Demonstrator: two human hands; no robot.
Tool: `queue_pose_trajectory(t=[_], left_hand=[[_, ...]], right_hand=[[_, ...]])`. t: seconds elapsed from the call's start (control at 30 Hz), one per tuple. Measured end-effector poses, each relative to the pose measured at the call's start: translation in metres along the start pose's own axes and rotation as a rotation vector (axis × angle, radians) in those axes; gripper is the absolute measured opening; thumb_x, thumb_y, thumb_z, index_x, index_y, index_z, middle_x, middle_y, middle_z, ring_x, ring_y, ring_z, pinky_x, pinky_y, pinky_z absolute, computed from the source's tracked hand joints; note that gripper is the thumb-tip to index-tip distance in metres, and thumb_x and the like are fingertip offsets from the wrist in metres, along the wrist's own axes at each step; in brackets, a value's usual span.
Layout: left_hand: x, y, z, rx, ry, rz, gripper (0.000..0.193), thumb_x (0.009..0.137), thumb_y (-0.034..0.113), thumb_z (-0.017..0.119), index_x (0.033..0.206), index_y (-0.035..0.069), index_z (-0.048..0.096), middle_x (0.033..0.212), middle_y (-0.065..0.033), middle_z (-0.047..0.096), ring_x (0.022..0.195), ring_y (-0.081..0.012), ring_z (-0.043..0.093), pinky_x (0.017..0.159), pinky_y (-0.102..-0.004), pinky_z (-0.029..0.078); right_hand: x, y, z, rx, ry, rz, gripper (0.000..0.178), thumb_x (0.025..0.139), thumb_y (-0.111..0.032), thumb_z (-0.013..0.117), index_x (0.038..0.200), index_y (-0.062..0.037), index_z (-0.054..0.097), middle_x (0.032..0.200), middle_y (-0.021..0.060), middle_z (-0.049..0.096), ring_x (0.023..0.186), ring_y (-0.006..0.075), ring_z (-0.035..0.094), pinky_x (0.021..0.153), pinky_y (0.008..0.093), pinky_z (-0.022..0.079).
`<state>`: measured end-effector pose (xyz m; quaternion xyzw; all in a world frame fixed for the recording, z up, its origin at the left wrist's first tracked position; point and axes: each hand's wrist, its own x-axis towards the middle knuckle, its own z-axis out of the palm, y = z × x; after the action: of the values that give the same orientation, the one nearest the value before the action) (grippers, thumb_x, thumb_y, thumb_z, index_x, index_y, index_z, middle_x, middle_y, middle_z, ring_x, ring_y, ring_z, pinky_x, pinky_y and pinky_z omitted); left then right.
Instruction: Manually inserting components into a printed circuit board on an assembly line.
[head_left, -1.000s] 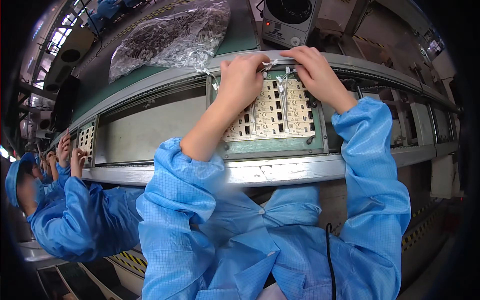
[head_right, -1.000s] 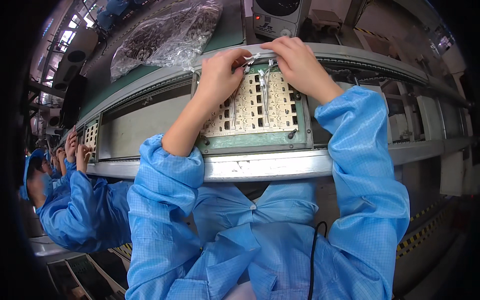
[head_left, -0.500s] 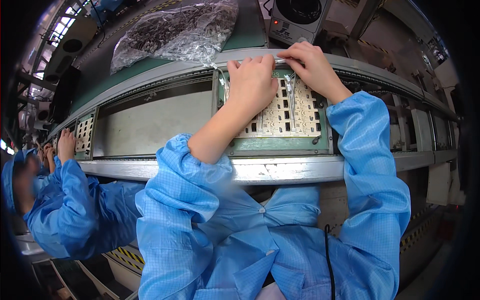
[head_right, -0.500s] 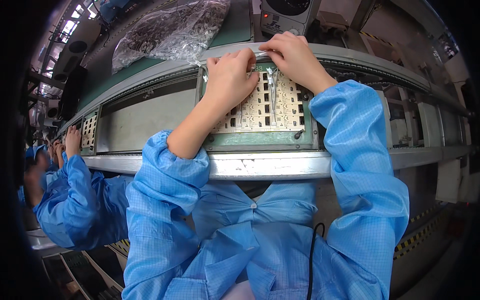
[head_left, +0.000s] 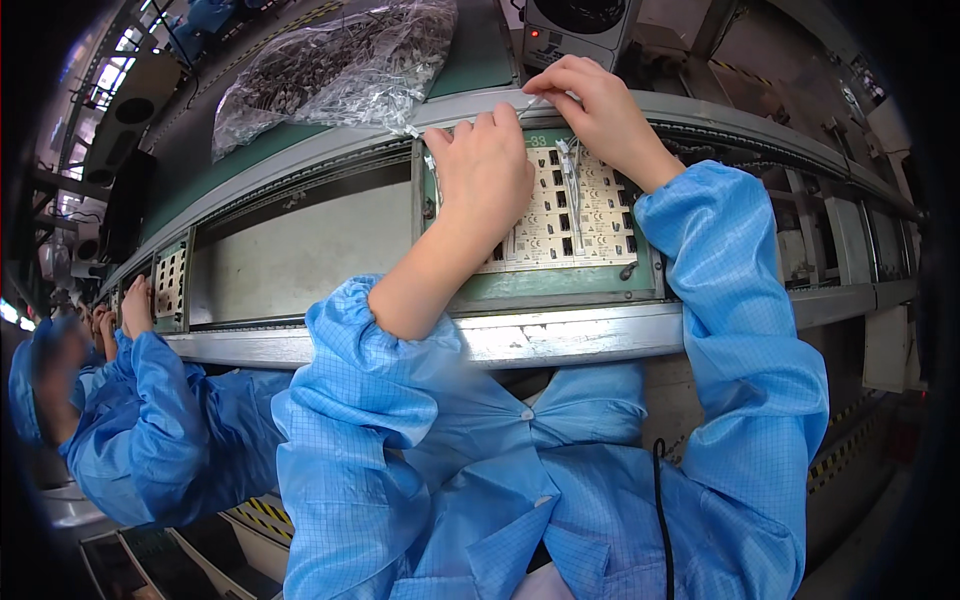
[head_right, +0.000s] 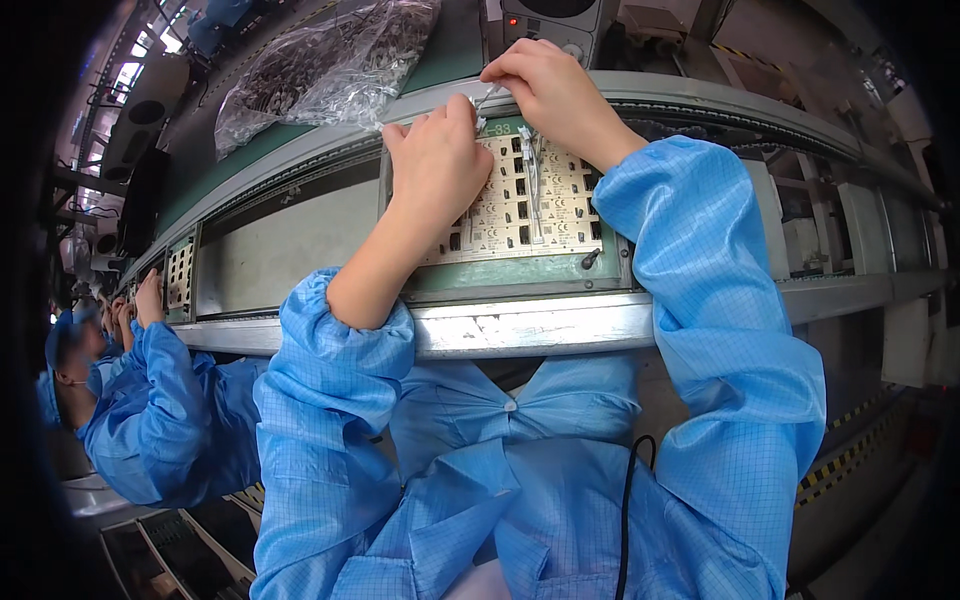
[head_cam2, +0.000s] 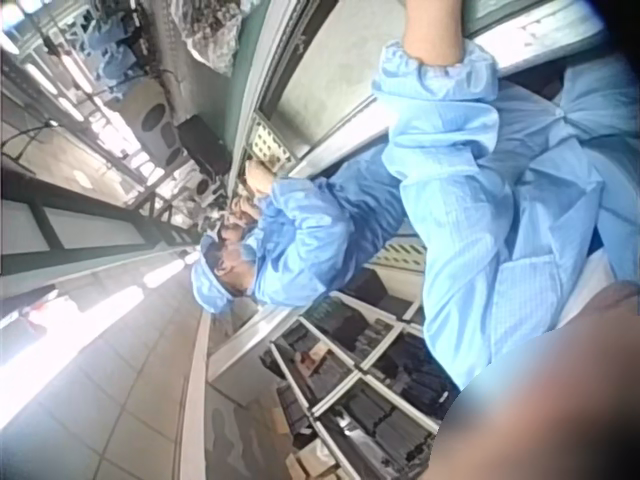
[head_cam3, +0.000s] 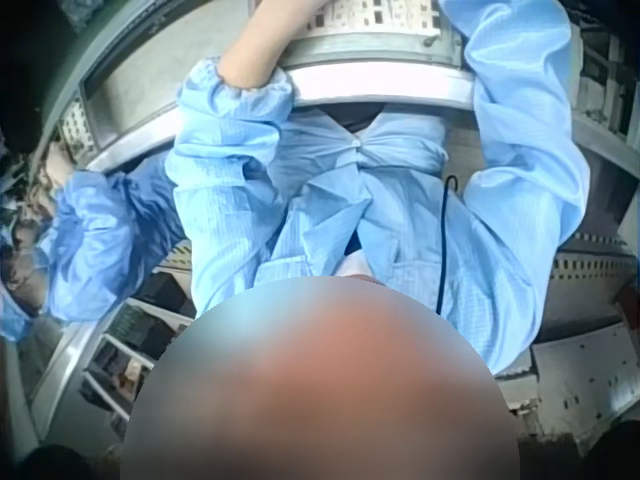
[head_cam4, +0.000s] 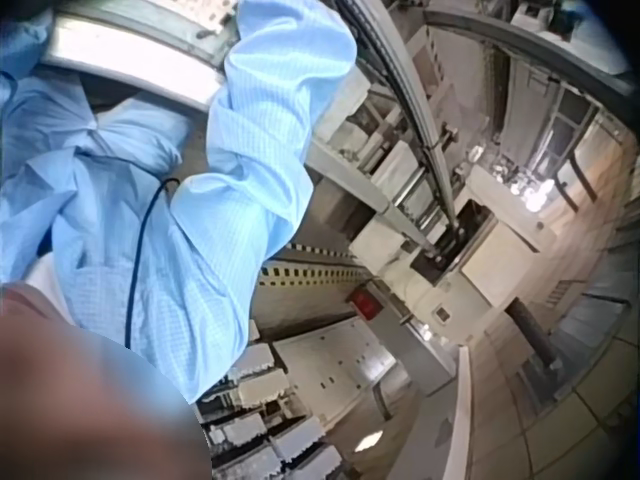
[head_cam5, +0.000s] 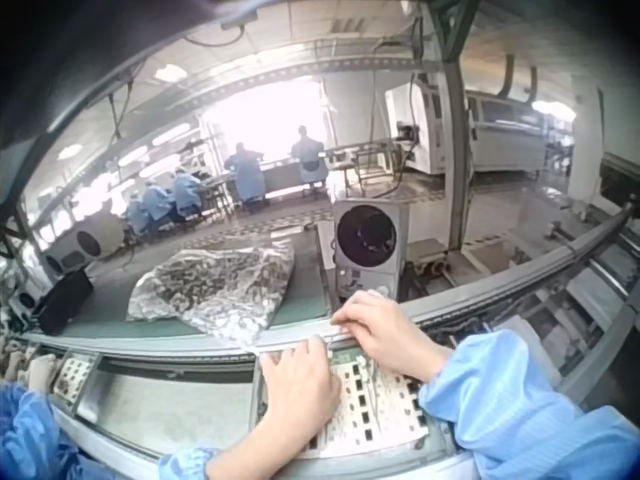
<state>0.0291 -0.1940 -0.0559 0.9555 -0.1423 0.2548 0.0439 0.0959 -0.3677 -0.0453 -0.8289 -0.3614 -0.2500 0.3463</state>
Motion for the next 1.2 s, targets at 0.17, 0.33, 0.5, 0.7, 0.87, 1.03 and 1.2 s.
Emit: queue_pose_trajectory(t=[0.17, 0.33, 0.5, 0.7, 0.87, 1.03, 1.2], left_hand=[[-0.001, 0.004, -0.006, -0.008, 0.011, 0.007, 0.023, 0.075, 0.007, 0.065, 0.096, 0.003, 0.058, 0.089, -0.0124, 0.067, 0.082, -0.0300, 0.066, 0.080, -0.0501, 0.036], [0.000, 0.003, -0.011, -0.086, -0.030, -0.031, 0.027, 0.075, 0.004, 0.063, 0.101, 0.002, 0.055, 0.084, -0.0116, 0.068, 0.082, -0.0306, 0.066, 0.080, -0.0507, 0.035], [0.002, -0.001, -0.025, -0.306, -0.214, -0.129, 0.037, 0.077, 0.011, 0.066, 0.111, 0.002, 0.054, 0.087, -0.0104, 0.071, 0.085, -0.0333, 0.068, 0.083, -0.0509, 0.036], [0.010, -0.009, -0.014, -0.213, -0.228, -0.248, 0.036, 0.081, 0.023, 0.069, 0.112, 0.007, 0.062, 0.103, -0.0110, 0.071, 0.105, -0.0281, 0.063, 0.089, -0.0501, 0.037], [0.015, -0.011, -0.004, -0.363, -0.223, -0.205, 0.038, 0.078, 0.021, 0.070, 0.114, 0.010, 0.061, 0.099, -0.0072, 0.071, 0.100, -0.0261, 0.065, 0.091, -0.0462, 0.033], [0.014, -0.006, -0.005, -0.554, -0.243, -0.237, 0.042, 0.076, 0.017, 0.071, 0.115, 0.009, 0.058, 0.094, -0.0057, 0.071, 0.096, -0.0251, 0.066, 0.091, -0.0436, 0.031], [0.012, -0.009, -0.002, -0.625, -0.158, -0.206, 0.041, 0.077, 0.011, 0.069, 0.117, 0.008, 0.055, 0.090, -0.0064, 0.071, 0.095, -0.0260, 0.067, 0.091, -0.0447, 0.033]], right_hand=[[0.005, 0.001, 0.004, 0.031, 0.014, 0.039, 0.017, 0.093, -0.007, 0.061, 0.106, -0.0042, 0.072, 0.101, 0.0100, 0.066, 0.098, 0.0267, 0.064, 0.084, 0.0352, 0.052], [0.007, -0.002, 0.005, 0.020, 0.004, 0.002, 0.017, 0.093, -0.007, 0.061, 0.106, -0.0038, 0.072, 0.101, 0.0103, 0.066, 0.097, 0.0284, 0.064, 0.085, 0.0364, 0.052], [0.005, 0.003, 0.007, 0.023, 0.014, 0.038, 0.018, 0.093, -0.006, 0.060, 0.107, -0.0034, 0.072, 0.102, 0.0104, 0.065, 0.097, 0.0286, 0.064, 0.085, 0.0367, 0.052], [0.011, 0.000, 0.013, 0.087, -0.045, 0.060, 0.018, 0.095, -0.005, 0.059, 0.107, -0.0022, 0.071, 0.103, 0.0101, 0.064, 0.096, 0.0260, 0.063, 0.084, 0.0345, 0.051], [0.011, -0.001, 0.003, 0.090, -0.061, 0.049, 0.017, 0.095, -0.005, 0.059, 0.106, -0.0026, 0.071, 0.102, 0.0100, 0.064, 0.095, 0.0256, 0.064, 0.083, 0.0341, 0.051], [0.002, 0.010, -0.004, 0.093, -0.110, 0.109, 0.017, 0.095, -0.006, 0.059, 0.106, -0.0035, 0.072, 0.100, 0.0094, 0.064, 0.093, 0.0241, 0.064, 0.081, 0.0329, 0.051], [0.002, 0.013, -0.007, 0.200, -0.169, 0.250, 0.018, 0.096, -0.012, 0.059, 0.107, -0.0060, 0.073, 0.098, 0.0103, 0.070, 0.089, 0.0232, 0.066, 0.081, 0.0338, 0.051]])
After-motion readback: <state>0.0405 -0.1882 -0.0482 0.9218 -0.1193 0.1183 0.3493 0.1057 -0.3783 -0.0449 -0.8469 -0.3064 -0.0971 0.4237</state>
